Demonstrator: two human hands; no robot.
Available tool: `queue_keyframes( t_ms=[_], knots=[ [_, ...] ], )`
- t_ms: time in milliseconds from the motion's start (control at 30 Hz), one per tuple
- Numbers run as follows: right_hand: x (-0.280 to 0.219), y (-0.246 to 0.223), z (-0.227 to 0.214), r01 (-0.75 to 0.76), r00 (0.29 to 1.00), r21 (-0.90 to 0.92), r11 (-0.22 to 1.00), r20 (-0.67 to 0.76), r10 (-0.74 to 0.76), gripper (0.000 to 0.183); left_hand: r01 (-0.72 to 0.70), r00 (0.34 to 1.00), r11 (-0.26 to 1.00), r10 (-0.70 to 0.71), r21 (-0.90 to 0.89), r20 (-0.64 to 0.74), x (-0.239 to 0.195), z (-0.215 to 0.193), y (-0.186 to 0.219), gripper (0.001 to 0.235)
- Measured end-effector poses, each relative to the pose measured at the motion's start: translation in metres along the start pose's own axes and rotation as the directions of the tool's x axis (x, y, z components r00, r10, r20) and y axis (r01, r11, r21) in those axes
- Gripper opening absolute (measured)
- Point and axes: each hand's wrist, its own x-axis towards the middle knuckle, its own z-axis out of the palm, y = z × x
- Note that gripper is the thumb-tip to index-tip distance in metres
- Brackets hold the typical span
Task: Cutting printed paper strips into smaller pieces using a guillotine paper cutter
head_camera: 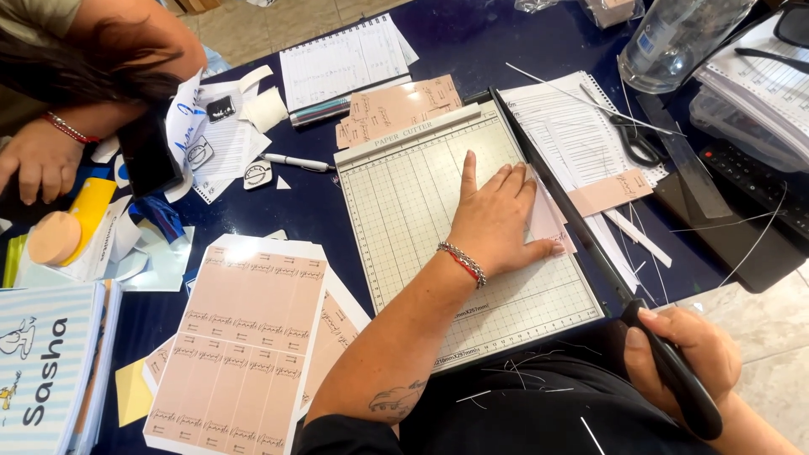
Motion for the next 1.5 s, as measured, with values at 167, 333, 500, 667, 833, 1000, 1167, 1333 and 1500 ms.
queue_keyframes(
  t_ms=[167, 333, 500, 667, 833, 1000, 1167, 1333, 1500],
  knots=[
    [-0.012, 0.008, 0.001, -0.018, 0.999, -0.052, 0.998, -0.028, 0.017, 0.022, -0.007, 0.999, 1.000, 0.006, -0.021, -0.036, 0.001, 0.004, -0.001, 0.104],
    [-0.017, 0.013, 0.001, -0.025, 1.000, -0.088, 0.996, -0.019, 0.023, 0.020, -0.006, 0.999, 1.000, 0.006, -0.023, -0.032, 0.001, 0.003, -0.001, 0.105],
    [-0.019, 0.016, 0.004, 0.000, 1.000, -0.031, 1.000, -0.011, -0.001, 0.023, 0.026, 0.999, 1.000, -0.026, -0.007, 0.044, 0.002, -0.004, 0.001, 0.108],
    [-0.027, 0.029, 0.007, 0.060, 0.996, 0.035, 0.998, 0.067, -0.063, 0.022, 0.035, 0.998, 0.999, -0.035, 0.003, 0.060, 0.002, -0.011, 0.003, 0.104],
    [-0.035, 0.037, 0.014, 0.092, 0.992, 0.117, 0.989, 0.076, -0.101, 0.024, 0.038, 0.998, 0.999, -0.038, 0.011, 0.058, 0.002, -0.012, 0.004, 0.104],
    [-0.054, 0.056, 0.015, 0.008, 0.979, 0.094, 0.996, 0.200, -0.027, 0.035, 0.022, 0.999, 1.000, -0.022, -0.012, 0.040, 0.001, -0.014, 0.001, 0.102],
    [-0.015, 0.078, -0.003, -0.185, 0.716, -0.327, 0.927, 0.601, 0.355, 0.058, -0.020, 0.997, 0.991, 0.010, 0.133, 0.076, -0.017, -0.019, 0.010, 0.099],
    [0.075, 0.067, -0.001, 0.270, 0.913, -0.383, 0.883, 0.394, -0.108, 0.029, -0.138, 0.984, 0.990, 0.131, 0.043, 0.123, -0.075, -0.013, 0.037, 0.111],
    [0.119, 0.118, 0.044, 0.456, 0.743, -0.450, 0.768, 0.667, -0.050, 0.062, -0.262, 0.807, 0.956, 0.293, 0.134, -0.513, -0.133, 0.042, 0.053, 0.029]
  ],
)
